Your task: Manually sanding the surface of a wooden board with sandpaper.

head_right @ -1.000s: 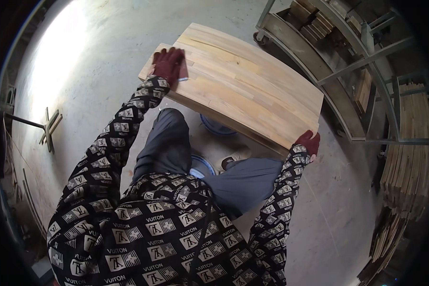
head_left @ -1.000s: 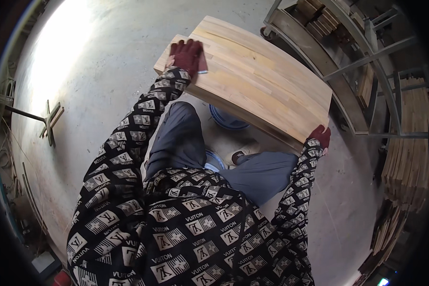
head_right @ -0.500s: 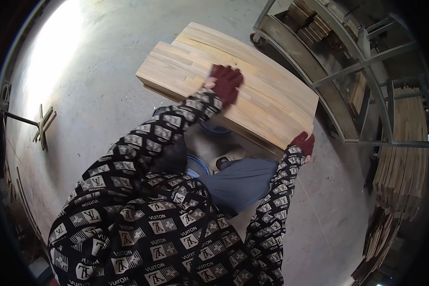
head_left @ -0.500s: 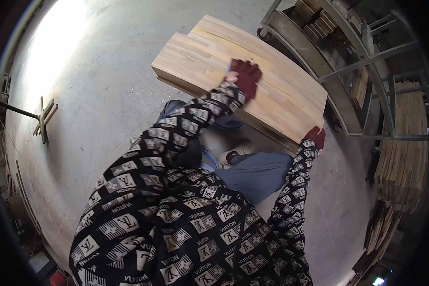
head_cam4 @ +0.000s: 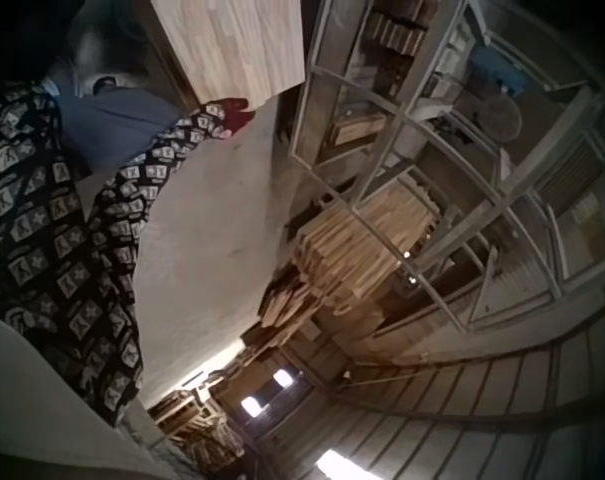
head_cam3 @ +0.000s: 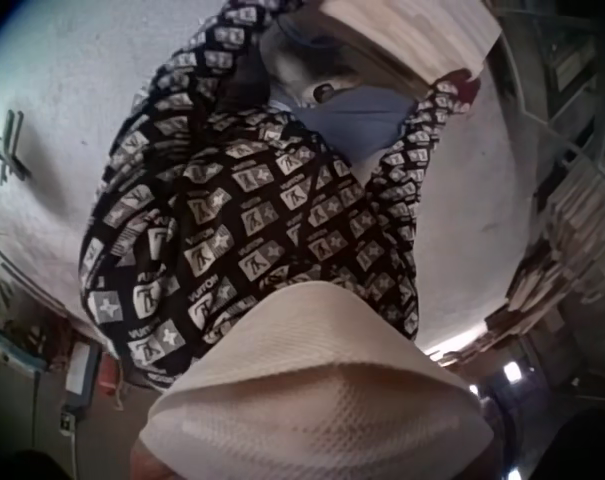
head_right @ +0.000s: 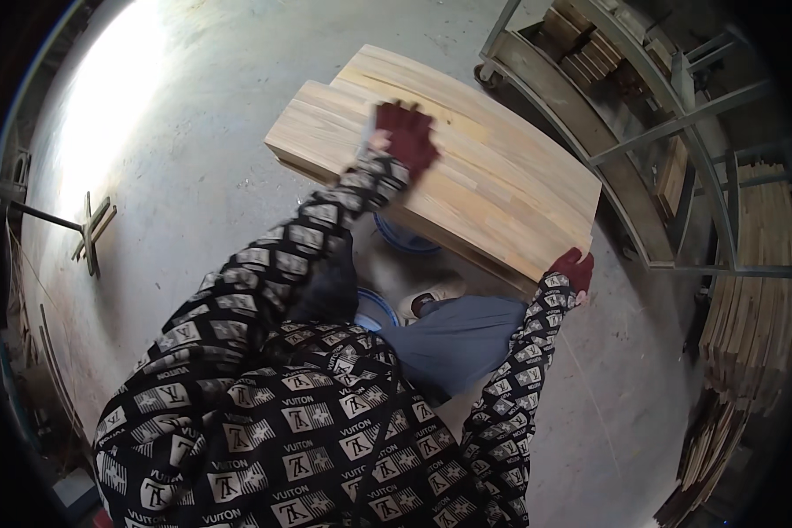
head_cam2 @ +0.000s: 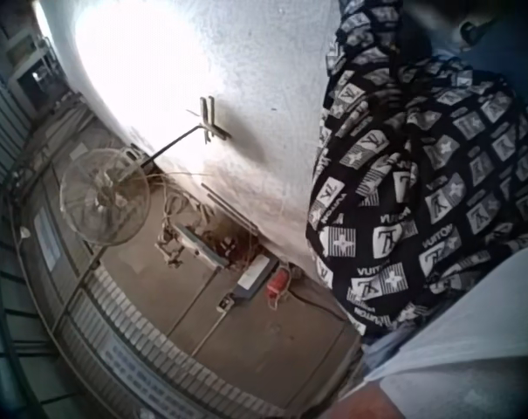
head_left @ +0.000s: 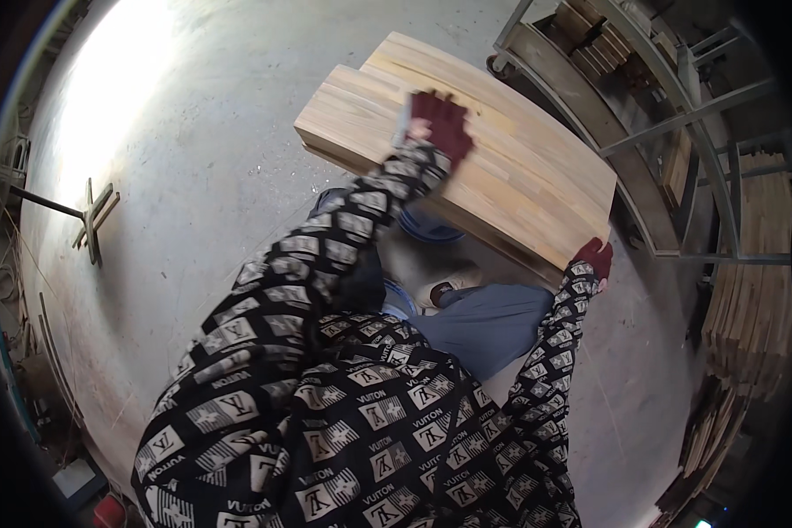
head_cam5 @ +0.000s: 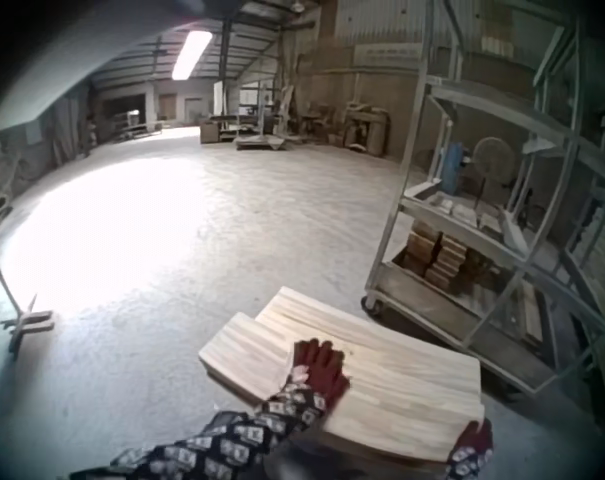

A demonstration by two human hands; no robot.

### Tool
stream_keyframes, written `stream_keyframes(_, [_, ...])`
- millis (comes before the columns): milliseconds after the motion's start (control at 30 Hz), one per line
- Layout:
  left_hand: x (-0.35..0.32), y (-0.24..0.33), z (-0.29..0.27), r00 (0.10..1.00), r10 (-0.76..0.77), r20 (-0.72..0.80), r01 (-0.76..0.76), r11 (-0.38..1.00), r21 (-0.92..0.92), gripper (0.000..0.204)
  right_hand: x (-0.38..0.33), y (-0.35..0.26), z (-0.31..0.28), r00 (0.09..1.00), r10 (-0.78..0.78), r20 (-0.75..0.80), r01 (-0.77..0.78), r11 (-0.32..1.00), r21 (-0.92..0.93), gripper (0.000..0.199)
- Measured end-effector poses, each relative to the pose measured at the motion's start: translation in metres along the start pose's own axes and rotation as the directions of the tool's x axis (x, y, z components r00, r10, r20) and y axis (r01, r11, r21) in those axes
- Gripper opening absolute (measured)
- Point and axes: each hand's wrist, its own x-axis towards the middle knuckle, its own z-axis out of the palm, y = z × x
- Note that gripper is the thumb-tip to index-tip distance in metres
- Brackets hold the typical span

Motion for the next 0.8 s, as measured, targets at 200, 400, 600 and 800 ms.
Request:
stream_keyframes(200, [-0.021, 0.093, 0.023, 0.808, 0.444, -0.387, -0.563, 0.777, -0.281, 0.023, 0.001, 0.002, -0.003, 0.999, -0.004, 0.035, 0.003, 1.000, 0.019, 0.053])
stream_keyframes(400, [-0.007, -0.045, -0.003, 0.922, 0.235, -0.307, -0.313, 0.920, -0.235, 0.041, 0.001, 0.003, 0.000, 0.999, -0.016, 0.032, 0.014, 0.999, 0.049, 0.052])
stream_keyframes(600, [-0.004, -0.167, -0.050, 0.979, -0.099, -0.176, 0.135, 0.969, 0.205, 0.035, -0.001, -0.003, -0.005, 0.999, 0.009, 0.047, -0.010, 1.000, 0.008, 0.050])
stream_keyframes(800, [0.024, -0.011, 0.010, 0.998, -0.054, -0.043, 0.059, 0.992, 0.111, 0.047, -0.005, -0.005, -0.007, 1.000, -0.025, -0.009, 0.025, 1.000, -0.008, 0.048])
